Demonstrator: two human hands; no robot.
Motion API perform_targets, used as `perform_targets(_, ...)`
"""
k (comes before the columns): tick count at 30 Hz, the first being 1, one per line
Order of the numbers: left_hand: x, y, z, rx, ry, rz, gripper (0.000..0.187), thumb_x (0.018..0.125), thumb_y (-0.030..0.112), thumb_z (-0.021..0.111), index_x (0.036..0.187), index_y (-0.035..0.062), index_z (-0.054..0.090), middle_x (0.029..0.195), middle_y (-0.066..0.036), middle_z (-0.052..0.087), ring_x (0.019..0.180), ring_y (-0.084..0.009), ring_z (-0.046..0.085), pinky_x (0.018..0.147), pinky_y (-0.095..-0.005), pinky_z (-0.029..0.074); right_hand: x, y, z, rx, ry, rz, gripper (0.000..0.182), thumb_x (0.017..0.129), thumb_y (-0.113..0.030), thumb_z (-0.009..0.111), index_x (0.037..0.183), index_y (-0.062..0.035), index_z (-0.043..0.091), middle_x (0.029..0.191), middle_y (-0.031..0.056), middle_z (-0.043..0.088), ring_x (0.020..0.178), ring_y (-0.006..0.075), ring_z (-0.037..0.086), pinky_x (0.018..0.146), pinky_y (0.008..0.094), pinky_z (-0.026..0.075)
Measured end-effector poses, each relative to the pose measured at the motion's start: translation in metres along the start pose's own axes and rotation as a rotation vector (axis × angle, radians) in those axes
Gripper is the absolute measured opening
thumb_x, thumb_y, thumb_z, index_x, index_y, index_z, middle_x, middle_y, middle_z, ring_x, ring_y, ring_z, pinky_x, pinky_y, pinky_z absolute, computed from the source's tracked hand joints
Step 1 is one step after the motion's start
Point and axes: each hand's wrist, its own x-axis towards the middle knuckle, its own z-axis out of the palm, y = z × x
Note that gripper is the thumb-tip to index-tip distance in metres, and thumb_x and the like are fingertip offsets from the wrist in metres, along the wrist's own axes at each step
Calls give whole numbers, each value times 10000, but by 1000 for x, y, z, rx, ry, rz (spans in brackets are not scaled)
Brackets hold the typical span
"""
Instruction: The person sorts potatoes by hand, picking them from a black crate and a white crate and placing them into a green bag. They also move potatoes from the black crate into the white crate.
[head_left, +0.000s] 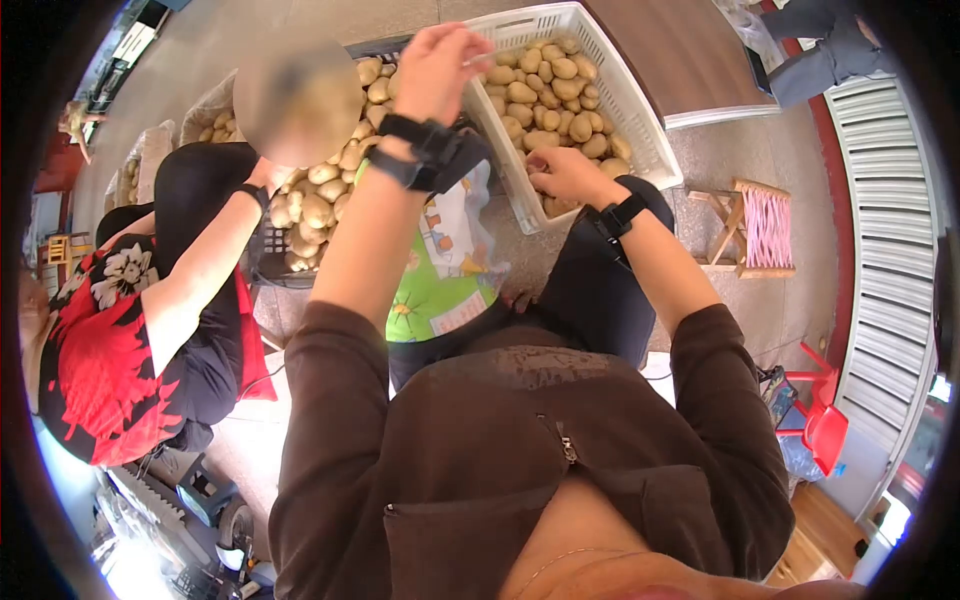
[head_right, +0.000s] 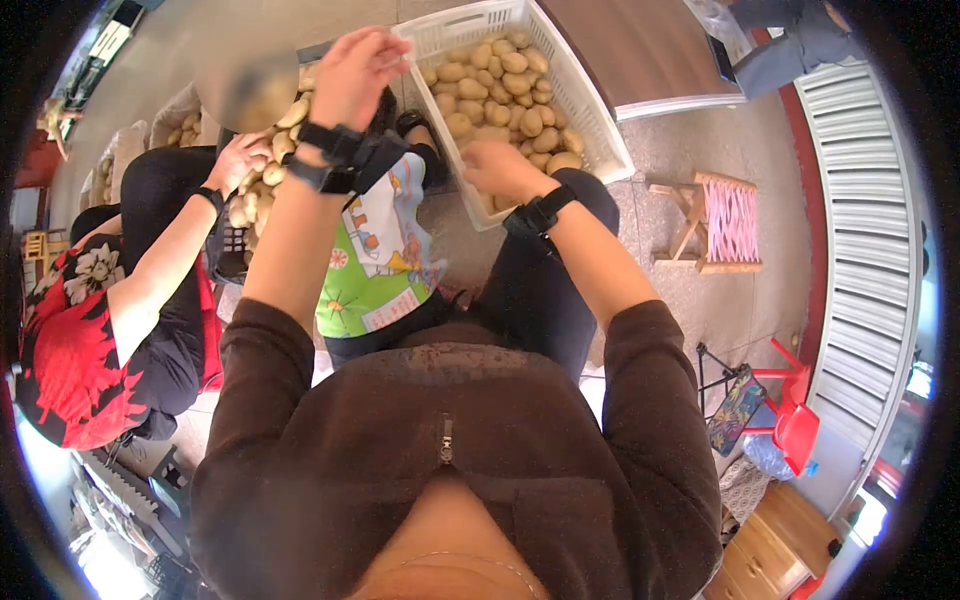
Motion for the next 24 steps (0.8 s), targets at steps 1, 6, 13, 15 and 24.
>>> perform_targets(1,11,-15,3,-24,17,-57,179,844,77,512,981,-26,460,901,-158,570,870,-274,578,737,-403,475,2,6,-10,16,32,9,318,720,-202,569,976,-13,586,933,169,614,901,298,575,776,336,445)
perform_targets(6,38,-69,-24,-148,340,-564,171,832,87,519,943,-26,454,887,-140,552,791,-252,556,704,-398,466,33,73,-56,-54,28,196,319,722,-246,587,919,4,594,869,160,621,811,238,590,727,320,446)
perform_targets(13,47,-77,-23,-92,74,-651,143,765,178,529,711,58,584,646,-76,586,607,-192,568,525,-296,438,102,163,-64,33,-54,281,451,714,-263,558,1089,-12,565,948,168,623,860,251,593,757,358,448)
perform_targets(15,44,-61,-8,-132,126,-604,165,721,178,538,726,20,585,669,-104,587,588,-222,572,482,-310,434,123,181,-52,-40,-78,348,468,714,-234,594,1122,-11,541,1018,177,605,927,277,579,811,363,434)
perform_targets(24,42,-78,-8,-525,192,-608,83,790,167,513,754,110,464,690,-23,519,614,-156,535,514,-316,416,142,211,0,-346,-60,348,505,754,-342,566,1084,34,498,1109,280,496,1040,413,463,872,436,386)
